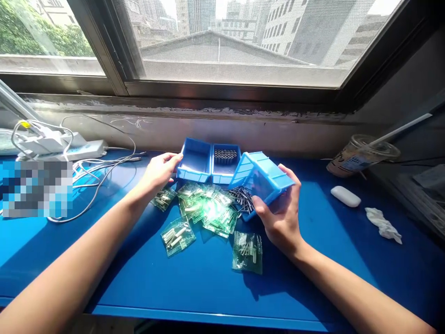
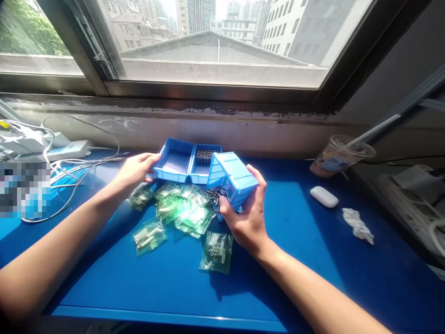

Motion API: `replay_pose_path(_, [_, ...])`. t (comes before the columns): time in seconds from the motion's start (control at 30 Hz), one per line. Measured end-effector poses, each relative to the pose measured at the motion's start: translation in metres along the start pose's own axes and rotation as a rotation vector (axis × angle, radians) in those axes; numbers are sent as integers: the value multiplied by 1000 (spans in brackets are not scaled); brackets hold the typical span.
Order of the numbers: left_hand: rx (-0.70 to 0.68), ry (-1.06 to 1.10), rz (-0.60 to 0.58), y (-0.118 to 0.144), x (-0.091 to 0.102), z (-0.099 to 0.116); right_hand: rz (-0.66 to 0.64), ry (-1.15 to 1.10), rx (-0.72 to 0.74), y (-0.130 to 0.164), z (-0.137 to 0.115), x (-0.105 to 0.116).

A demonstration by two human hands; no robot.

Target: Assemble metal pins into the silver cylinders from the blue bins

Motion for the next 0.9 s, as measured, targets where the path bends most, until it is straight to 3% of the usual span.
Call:
replay_pose_path(0.13, [-110, -298, 63, 7, 4, 7, -11, 61, 47, -1, -10, -1])
replay_pose_path(0.27, [-337, -504, 126, 52, 17, 12, -93, 77, 110, -1, -19, -7])
replay_pose_path(0.33, [-506, -606, 73, 84, 16, 9, -131, 73, 162, -1, -23, -10])
replay_pose_path(0.47, [-717, -724, -172, 129, -5, -16, -189, 100, 267, 3, -29, -16])
replay_pose_path(0.63, [-733, -776, -321, 129, -30, -35, -214, 154, 305, 5, -32, -17])
replay_pose_path(0.9, [-648, -817, -368, 132, -47, -26, -244, 256, 459, 2, -47, -18])
Point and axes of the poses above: each hand's wrist, its own y-axis away from the middle knuckle, its own x-axis out of the back of the hand, z = x × y, the point moved 9 cm from there along -y, towards the middle knuckle, and after that the axes turned 4 degrees about x, right-handed, at the moved point
